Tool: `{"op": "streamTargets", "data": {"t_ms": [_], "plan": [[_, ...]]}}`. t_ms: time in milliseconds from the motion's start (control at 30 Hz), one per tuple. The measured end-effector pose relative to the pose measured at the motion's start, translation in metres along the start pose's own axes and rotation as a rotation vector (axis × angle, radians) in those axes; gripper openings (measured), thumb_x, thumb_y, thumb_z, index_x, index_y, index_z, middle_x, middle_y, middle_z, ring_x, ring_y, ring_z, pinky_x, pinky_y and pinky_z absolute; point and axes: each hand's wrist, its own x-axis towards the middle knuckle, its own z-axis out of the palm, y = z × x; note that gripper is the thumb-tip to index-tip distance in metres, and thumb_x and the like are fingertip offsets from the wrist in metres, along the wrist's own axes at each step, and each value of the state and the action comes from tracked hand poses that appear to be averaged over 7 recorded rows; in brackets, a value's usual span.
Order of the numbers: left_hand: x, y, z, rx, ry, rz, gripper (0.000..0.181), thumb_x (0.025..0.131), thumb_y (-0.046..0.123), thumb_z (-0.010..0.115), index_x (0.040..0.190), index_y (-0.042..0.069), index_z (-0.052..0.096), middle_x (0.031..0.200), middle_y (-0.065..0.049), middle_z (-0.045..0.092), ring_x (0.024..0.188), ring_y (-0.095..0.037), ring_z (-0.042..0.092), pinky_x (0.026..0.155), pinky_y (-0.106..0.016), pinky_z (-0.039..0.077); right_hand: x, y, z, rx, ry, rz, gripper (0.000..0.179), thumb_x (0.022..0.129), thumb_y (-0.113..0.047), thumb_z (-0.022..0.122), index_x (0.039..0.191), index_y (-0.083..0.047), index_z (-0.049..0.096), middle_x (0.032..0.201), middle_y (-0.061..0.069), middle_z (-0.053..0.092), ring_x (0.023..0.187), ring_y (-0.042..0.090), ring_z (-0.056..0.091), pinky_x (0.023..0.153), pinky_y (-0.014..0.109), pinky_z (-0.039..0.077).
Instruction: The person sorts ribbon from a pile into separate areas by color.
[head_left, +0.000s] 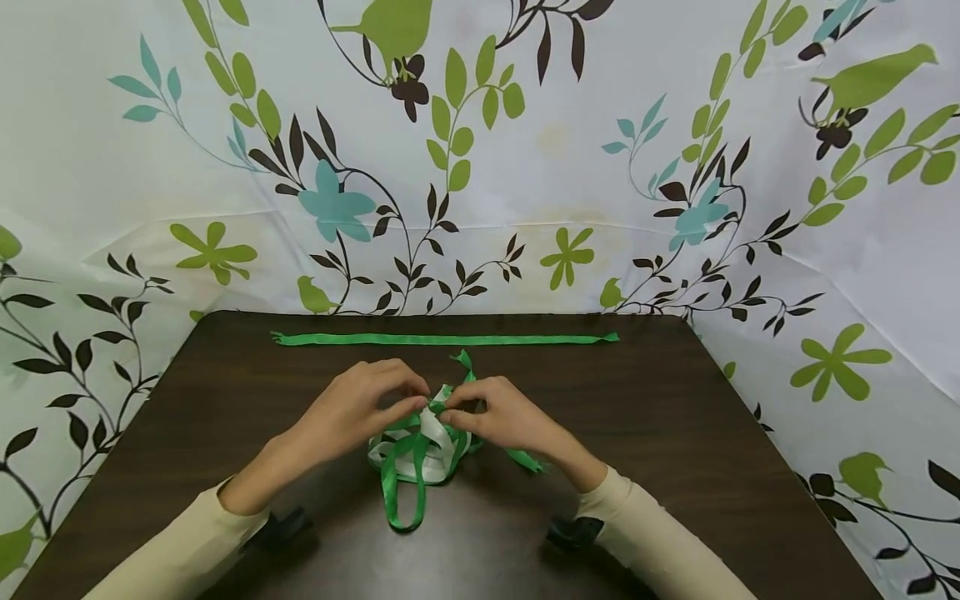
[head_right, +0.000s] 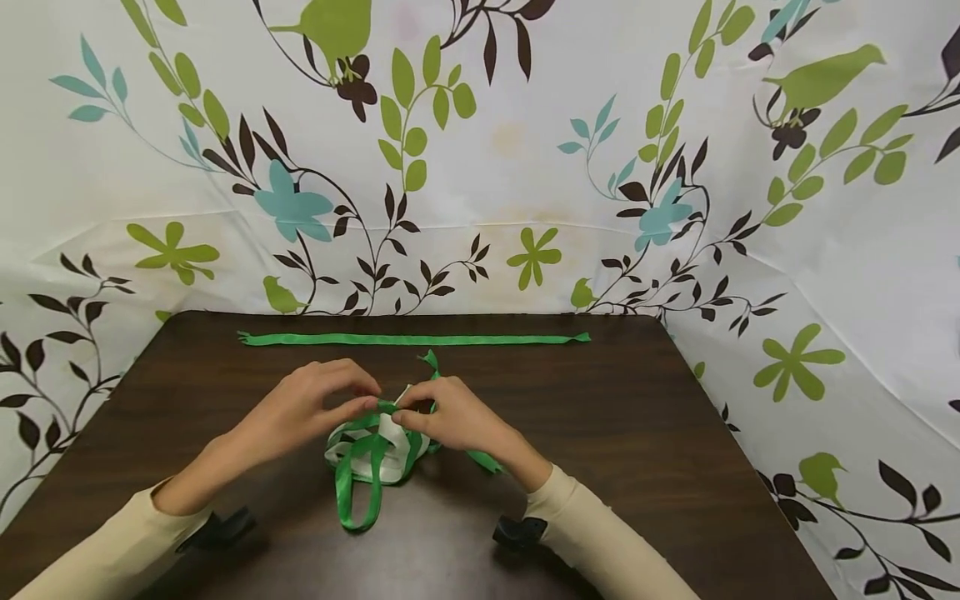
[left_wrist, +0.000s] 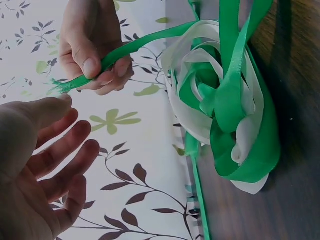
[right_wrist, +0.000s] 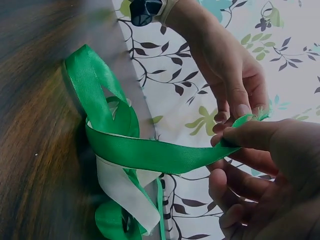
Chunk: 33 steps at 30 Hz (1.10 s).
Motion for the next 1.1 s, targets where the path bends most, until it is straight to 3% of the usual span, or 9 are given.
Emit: {"op": "streamTargets", "data": {"t_ms": [233,367,433,600,767,967,1100], "plan": [[0.006,0.006,0.003,0.034,-0.022,0.040,0.024,0.090,0.037,0.080,0.109,0.024,0.073,0.100,0.013,0.067,0.092,-0.007,0.065,0.078,-0.038,0.052,-0.002,-0.001,-0.004,0.015,-0.007,0.003,0.015,0.102,-0.024,0.067,0.107,-0.015,0.078,0.096,-0.006,0.073,0.072,0.018,0.060,0.064,0.030,0.049],[0.007,0.006,0.006,0.091,0.008,0.068,0.016,0.090,0.028,0.081,0.104,0.021,0.075,0.094,0.015,0.066,0.080,-0.002,0.061,0.078,-0.038,0.047,-0.001,-0.001,-0.002,0.016,-0.022,-0.003,0.020,0.102,-0.028,0.066,0.108,-0.013,0.078,0.094,-0.005,0.072,0.071,0.016,0.058,0.063,0.029,0.048],[0.007,0.006,0.005,0.075,0.017,0.066,0.011,0.091,0.021,0.080,0.102,0.019,0.076,0.091,0.016,0.066,0.075,0.001,0.059,0.073,-0.034,0.048,-0.001,-0.001,-0.001,0.017,-0.027,-0.004,0.023,0.103,-0.030,0.065,0.107,-0.011,0.078,0.092,-0.003,0.072,0.069,0.015,0.056,0.062,0.029,0.046],[0.008,0.007,-0.002,0.005,0.031,0.027,0.009,0.094,0.019,0.077,0.101,0.020,0.073,0.090,0.017,0.066,0.075,0.002,0.059,0.061,-0.028,0.050,-0.004,-0.003,-0.001,0.039,-0.008,0.026,0.021,0.104,-0.030,0.063,0.102,-0.017,0.079,0.087,-0.001,0.070,0.065,0.013,0.053,0.060,0.029,0.046],[0.007,0.009,-0.014,-0.044,0.053,-0.015,0.010,0.096,0.020,0.075,0.104,0.023,0.070,0.093,0.019,0.065,0.081,0.000,0.062,0.064,-0.031,0.052,-0.011,-0.005,-0.005,0.112,0.026,0.091,0.020,0.104,-0.019,0.060,0.102,-0.025,0.079,0.093,-0.004,0.074,0.066,0.015,0.053,0.060,0.030,0.042],[0.004,0.014,-0.026,-0.079,0.100,-0.055,0.010,0.096,0.017,0.074,0.102,0.023,0.070,0.093,0.017,0.065,0.081,-0.002,0.064,0.068,-0.032,0.053,-0.016,-0.005,-0.009,0.157,0.086,0.157,0.027,0.101,-0.006,0.053,0.105,-0.012,0.079,0.093,0.000,0.075,0.081,0.028,0.067,0.070,0.031,0.047],[0.002,0.013,-0.035,-0.092,0.159,-0.057,0.012,0.096,0.012,0.073,0.100,0.022,0.068,0.090,0.016,0.063,0.078,-0.005,0.064,0.067,-0.030,0.053,-0.020,-0.001,-0.012,0.119,0.128,0.178,0.027,0.099,-0.005,0.053,0.104,-0.009,0.080,0.091,-0.005,0.074,0.082,0.022,0.068,0.072,0.032,0.048]]}}
